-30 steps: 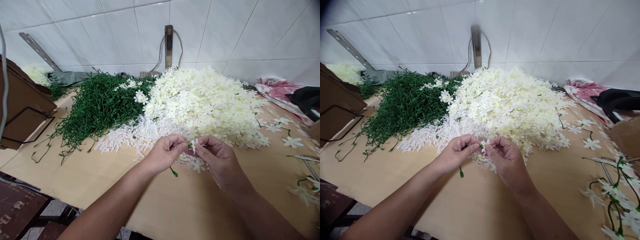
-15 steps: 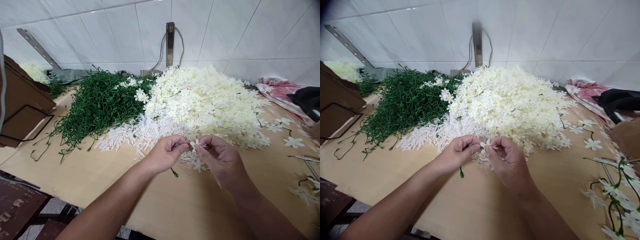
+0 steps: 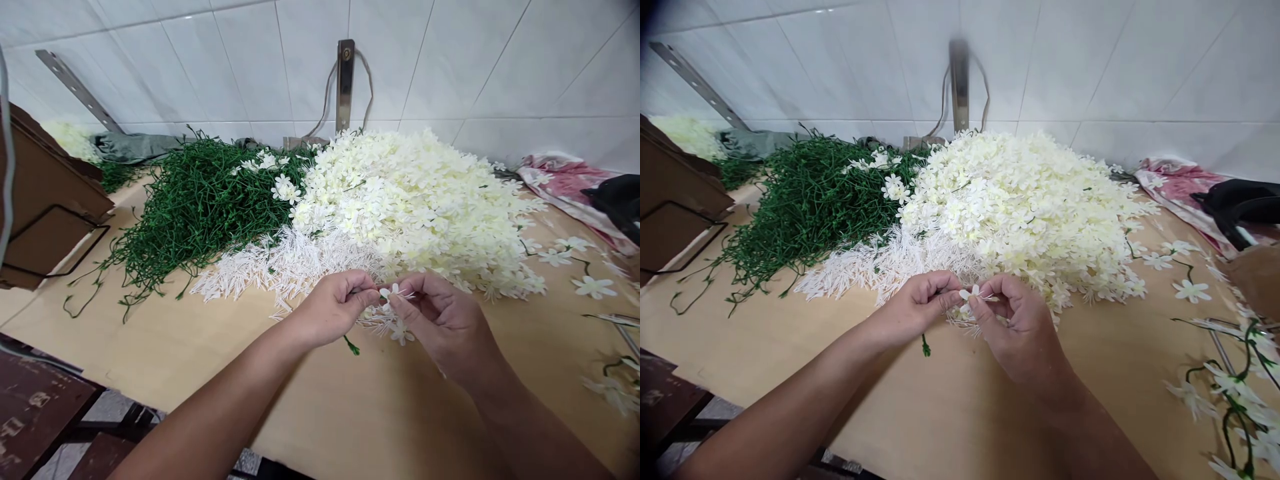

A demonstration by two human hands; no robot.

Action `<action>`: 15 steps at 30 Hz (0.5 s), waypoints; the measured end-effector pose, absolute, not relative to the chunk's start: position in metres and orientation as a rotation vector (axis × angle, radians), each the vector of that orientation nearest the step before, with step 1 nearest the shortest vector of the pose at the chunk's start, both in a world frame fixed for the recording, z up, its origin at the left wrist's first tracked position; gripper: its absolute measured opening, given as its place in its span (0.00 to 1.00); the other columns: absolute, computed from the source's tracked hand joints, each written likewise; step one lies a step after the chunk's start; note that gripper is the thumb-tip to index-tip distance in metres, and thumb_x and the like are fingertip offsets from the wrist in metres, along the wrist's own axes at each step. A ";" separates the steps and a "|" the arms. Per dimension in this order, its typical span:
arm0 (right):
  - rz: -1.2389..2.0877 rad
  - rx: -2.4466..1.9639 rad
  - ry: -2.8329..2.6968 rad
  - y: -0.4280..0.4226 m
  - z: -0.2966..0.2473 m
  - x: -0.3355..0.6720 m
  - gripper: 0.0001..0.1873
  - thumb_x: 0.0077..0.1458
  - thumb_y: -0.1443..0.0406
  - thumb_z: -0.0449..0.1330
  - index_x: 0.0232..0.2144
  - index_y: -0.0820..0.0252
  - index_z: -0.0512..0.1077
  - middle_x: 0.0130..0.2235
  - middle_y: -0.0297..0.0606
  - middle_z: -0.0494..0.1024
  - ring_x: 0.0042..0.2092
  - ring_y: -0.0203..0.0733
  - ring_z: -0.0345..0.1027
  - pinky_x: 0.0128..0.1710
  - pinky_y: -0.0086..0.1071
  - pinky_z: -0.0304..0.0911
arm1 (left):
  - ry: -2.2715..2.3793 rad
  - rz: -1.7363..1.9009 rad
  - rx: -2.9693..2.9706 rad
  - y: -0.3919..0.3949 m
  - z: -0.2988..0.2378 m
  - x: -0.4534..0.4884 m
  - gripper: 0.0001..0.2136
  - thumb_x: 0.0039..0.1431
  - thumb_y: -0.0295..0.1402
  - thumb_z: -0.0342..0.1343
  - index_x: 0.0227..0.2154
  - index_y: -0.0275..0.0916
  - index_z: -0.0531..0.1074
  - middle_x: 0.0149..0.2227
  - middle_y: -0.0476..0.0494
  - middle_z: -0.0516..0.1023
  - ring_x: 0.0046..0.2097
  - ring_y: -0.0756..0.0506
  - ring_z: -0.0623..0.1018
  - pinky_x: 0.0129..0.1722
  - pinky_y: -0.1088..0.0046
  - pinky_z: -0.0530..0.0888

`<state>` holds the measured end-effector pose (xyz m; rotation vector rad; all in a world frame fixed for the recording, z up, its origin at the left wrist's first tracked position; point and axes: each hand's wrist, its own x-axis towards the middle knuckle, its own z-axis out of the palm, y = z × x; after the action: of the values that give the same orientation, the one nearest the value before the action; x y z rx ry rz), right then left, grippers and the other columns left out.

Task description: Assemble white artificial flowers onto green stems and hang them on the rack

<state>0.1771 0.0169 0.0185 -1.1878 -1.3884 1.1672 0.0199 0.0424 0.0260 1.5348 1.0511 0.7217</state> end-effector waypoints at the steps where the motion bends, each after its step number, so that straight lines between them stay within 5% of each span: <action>1: 1.197 -1.184 -1.366 0.017 0.017 0.177 0.08 0.48 0.62 0.60 0.25 0.58 0.65 0.27 0.31 0.68 0.25 0.30 0.61 0.22 0.24 0.58 | 1.043 0.725 1.533 0.043 0.026 0.020 0.07 0.53 0.32 0.49 0.22 0.36 0.65 0.20 0.53 0.61 0.24 0.53 0.60 0.25 0.76 0.57; 10: 1.507 -1.106 -1.169 0.021 0.012 0.180 0.10 0.45 0.60 0.63 0.25 0.58 0.66 0.25 0.30 0.71 0.28 0.34 0.69 0.32 0.30 0.66 | 0.966 0.698 1.379 0.043 0.026 0.021 0.06 0.53 0.29 0.48 0.24 0.34 0.66 0.23 0.49 0.68 0.29 0.51 0.68 0.31 0.74 0.63; 15: 1.467 -1.173 -1.187 0.023 0.012 0.179 0.11 0.45 0.60 0.63 0.23 0.58 0.65 0.22 0.28 0.68 0.21 0.28 0.59 0.23 0.24 0.60 | 0.982 0.717 1.414 0.042 0.023 0.021 0.06 0.54 0.29 0.48 0.24 0.35 0.66 0.23 0.51 0.69 0.27 0.53 0.67 0.30 0.76 0.63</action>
<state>0.1790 0.0225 0.0118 -1.1729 -1.1866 1.4671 0.0215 0.0421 0.0234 1.4138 0.9815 0.7170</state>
